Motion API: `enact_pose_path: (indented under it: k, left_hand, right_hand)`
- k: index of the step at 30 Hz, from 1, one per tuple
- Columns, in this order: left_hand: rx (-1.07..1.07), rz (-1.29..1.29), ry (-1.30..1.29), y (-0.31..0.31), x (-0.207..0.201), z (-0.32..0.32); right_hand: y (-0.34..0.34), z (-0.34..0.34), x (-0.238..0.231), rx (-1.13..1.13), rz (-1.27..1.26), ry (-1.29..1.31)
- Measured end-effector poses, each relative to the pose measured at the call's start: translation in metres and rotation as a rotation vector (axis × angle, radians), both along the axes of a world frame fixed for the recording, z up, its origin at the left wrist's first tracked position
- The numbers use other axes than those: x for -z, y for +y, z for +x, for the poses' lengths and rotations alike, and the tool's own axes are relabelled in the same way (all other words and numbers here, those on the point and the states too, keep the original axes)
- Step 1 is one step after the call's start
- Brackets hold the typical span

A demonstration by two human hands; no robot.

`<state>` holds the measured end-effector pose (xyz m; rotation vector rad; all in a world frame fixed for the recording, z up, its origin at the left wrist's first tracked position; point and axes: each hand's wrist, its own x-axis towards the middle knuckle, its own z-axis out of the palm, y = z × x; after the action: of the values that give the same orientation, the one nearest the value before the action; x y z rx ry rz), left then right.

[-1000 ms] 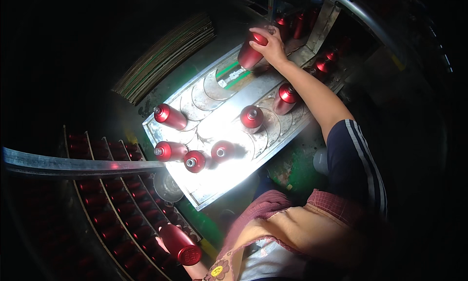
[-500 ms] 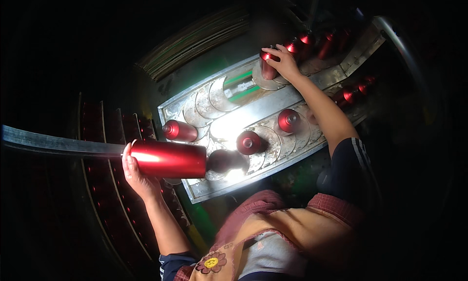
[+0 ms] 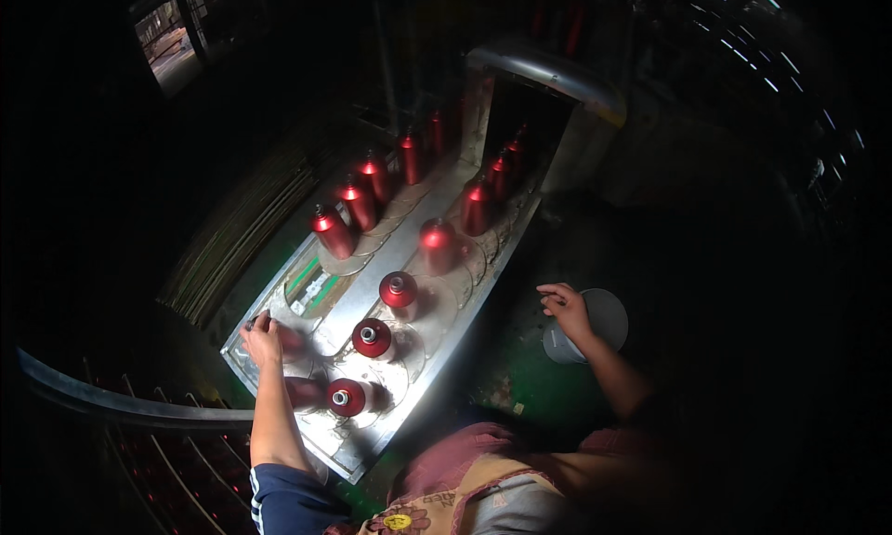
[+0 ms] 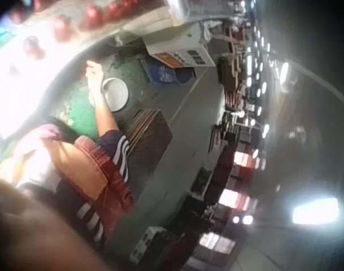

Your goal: The person repeatedly picks up red cylindrical cans from a curved rack and places them onto a metal tray. The person handles the cans one at a time, moving them between the rack and the tray throughout the clip.

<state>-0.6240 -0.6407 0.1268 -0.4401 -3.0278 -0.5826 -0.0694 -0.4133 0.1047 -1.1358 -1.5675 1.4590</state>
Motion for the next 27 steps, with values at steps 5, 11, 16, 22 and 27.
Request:
enact_pose_path:
  k: [5,11,16,22,27]
  left_hand:
    - [0.123,0.13,0.018,-0.056,0.003,-0.02]
    - [0.397,0.854,0.135,-0.143,-0.039,0.062]
    - [0.237,1.137,-0.385,-0.202,-0.041,0.197]
    - [-0.012,1.111,-0.542,-0.27,-0.033,0.309]
    - [-0.121,1.264,-0.472,-0.368,-0.062,0.398]
  right_hand:
    - [-0.104,0.039,0.001,0.227,0.061,-0.035]
    - [-0.156,0.031,-0.023,0.073,-0.109,0.082]
    - [-0.16,0.0,-0.019,-0.185,-0.138,0.186]
    - [-0.233,-0.059,-0.005,-0.73,-0.293,0.283]
    - [-0.328,-0.063,-0.016,-0.996,-0.277,0.178]
